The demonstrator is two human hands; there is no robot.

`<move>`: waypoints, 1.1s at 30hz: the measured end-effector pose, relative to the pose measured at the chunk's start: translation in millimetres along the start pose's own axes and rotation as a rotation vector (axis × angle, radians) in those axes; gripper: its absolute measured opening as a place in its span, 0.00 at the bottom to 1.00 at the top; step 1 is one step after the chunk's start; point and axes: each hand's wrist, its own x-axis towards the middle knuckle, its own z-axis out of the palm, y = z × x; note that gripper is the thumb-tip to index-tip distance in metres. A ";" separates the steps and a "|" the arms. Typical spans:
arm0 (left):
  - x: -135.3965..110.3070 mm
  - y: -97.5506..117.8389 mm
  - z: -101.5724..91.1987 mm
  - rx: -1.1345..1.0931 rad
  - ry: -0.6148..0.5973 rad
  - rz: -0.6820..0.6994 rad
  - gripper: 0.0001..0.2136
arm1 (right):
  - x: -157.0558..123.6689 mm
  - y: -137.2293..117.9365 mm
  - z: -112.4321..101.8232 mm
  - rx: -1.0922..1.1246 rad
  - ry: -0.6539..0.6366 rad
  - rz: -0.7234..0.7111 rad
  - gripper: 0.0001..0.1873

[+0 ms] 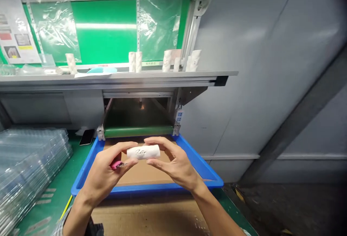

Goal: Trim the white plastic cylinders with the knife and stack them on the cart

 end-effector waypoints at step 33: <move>0.2 7.7 14.9 -0.086 0.023 0.009 0.15 | -6.6 -16.0 -4.7 0.138 -0.054 0.078 0.19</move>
